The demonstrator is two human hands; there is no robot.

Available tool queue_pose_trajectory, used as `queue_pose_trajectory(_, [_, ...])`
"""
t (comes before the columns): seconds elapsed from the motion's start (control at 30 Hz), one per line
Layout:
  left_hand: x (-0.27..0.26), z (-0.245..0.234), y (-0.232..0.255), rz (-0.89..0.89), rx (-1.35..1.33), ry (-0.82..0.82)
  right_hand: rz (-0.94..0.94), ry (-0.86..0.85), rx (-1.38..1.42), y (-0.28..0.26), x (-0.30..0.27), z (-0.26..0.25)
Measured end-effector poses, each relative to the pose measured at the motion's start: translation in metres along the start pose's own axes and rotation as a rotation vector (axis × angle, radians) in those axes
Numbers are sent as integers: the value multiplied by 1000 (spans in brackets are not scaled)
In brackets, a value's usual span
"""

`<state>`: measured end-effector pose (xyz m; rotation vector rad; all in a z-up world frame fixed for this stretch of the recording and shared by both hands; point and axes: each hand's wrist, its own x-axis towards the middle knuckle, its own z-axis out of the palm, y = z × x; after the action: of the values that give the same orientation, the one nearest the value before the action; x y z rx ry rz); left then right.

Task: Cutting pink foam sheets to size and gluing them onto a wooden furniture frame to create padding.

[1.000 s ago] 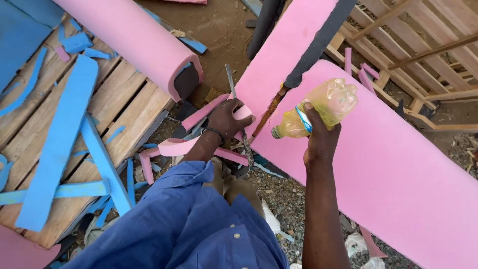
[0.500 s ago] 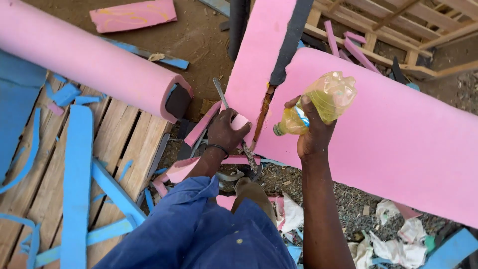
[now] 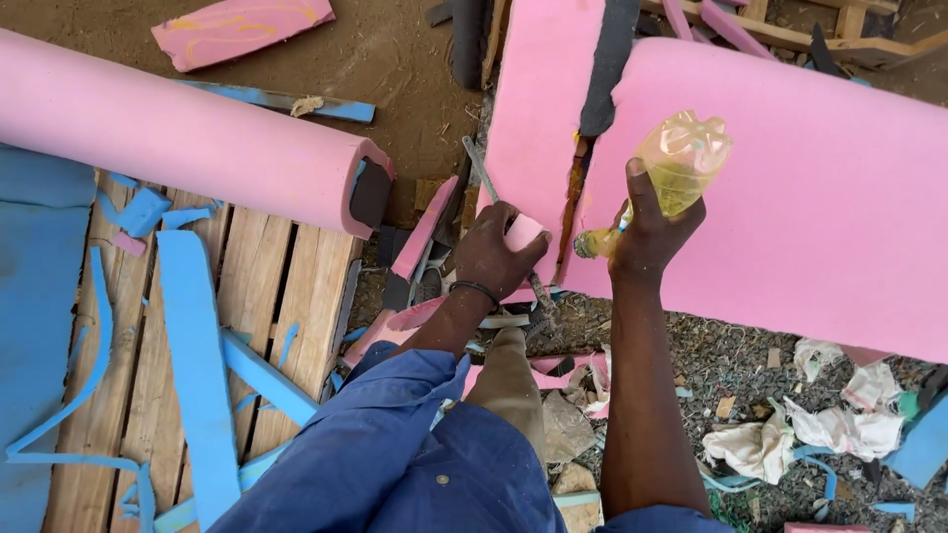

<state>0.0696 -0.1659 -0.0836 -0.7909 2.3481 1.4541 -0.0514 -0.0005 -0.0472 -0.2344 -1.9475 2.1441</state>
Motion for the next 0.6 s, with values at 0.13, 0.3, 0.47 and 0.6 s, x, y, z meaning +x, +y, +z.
queue_pose_trajectory(0.13, [-4, 0, -2, 69, -62, 33, 134, 27, -75, -43, -26, 16])
queue_pose_trajectory(0.3, [-7, 2, 0, 67, -77, 51, 269, 4, -23, -67, -27, 0])
queue_pose_trajectory(0.47, [-17, 2, -6, 100, -262, 50, 254, -55, -28, -79, -21, -32])
queue_pose_trajectory(0.6, [-54, -40, 66, 186, -318, -15, 273, -203, -109, -94, -24, -53])
